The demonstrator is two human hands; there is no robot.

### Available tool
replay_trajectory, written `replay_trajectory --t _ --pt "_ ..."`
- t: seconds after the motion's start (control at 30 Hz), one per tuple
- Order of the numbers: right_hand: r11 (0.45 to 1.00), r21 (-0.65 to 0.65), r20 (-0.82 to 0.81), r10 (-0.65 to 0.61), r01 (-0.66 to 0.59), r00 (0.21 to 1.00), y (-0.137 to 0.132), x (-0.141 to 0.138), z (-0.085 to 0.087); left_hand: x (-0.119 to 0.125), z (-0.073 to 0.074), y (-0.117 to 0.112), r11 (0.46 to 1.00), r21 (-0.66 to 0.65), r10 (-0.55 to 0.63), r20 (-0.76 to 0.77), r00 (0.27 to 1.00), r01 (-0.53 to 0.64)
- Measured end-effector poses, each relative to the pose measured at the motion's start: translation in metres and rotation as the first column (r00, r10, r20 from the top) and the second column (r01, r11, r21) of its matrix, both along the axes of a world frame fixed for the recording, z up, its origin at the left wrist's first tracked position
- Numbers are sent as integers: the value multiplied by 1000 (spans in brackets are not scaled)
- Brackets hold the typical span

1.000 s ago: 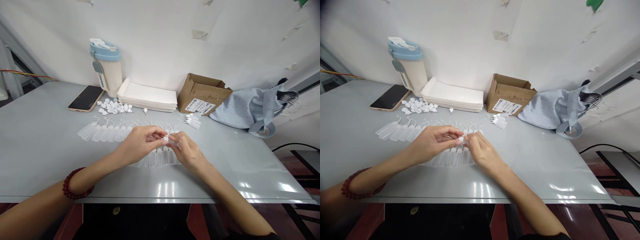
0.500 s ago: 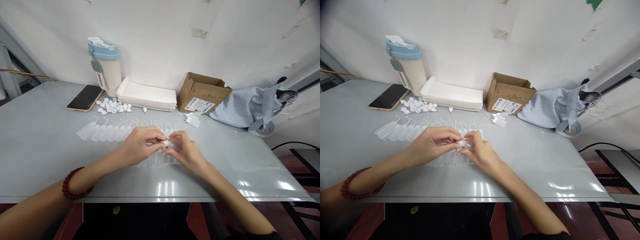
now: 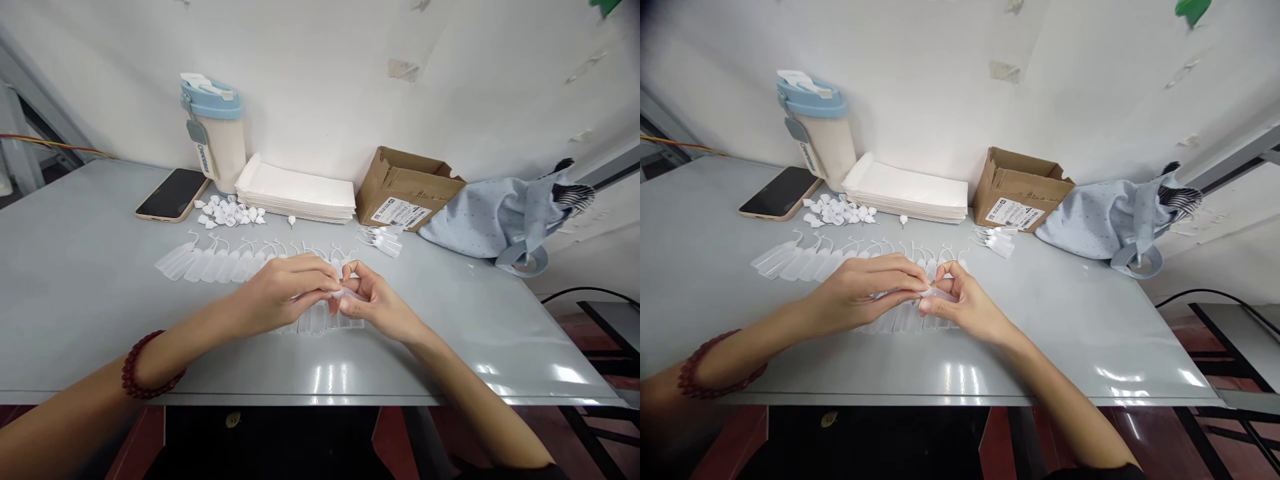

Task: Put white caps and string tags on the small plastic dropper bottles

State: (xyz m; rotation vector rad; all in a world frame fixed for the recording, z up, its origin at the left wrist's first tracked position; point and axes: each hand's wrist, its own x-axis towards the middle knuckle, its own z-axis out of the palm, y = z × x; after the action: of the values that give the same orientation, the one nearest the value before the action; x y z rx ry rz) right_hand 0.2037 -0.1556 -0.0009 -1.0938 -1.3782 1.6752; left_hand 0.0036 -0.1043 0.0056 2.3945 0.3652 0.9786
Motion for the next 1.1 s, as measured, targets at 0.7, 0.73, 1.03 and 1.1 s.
replay_trajectory --t 0.7,0.73,1.03,1.1 --pt "908 418 374 -195 23 907 -9 -3 3 1 9 2 669 -734 72 -92 993 -117" --pt "881 473 410 -222 2 885 -10 -3 2 1 9 1 667 -735 72 -96 993 -120" --pt "574 794 502 -435 -199 747 -7 -3 -15 3 9 2 624 -761 27 -207 978 -178" --pt "463 846 495 -500 -263 711 -5 -3 -17 5 8 1 587 -784 34 -228 973 -204"
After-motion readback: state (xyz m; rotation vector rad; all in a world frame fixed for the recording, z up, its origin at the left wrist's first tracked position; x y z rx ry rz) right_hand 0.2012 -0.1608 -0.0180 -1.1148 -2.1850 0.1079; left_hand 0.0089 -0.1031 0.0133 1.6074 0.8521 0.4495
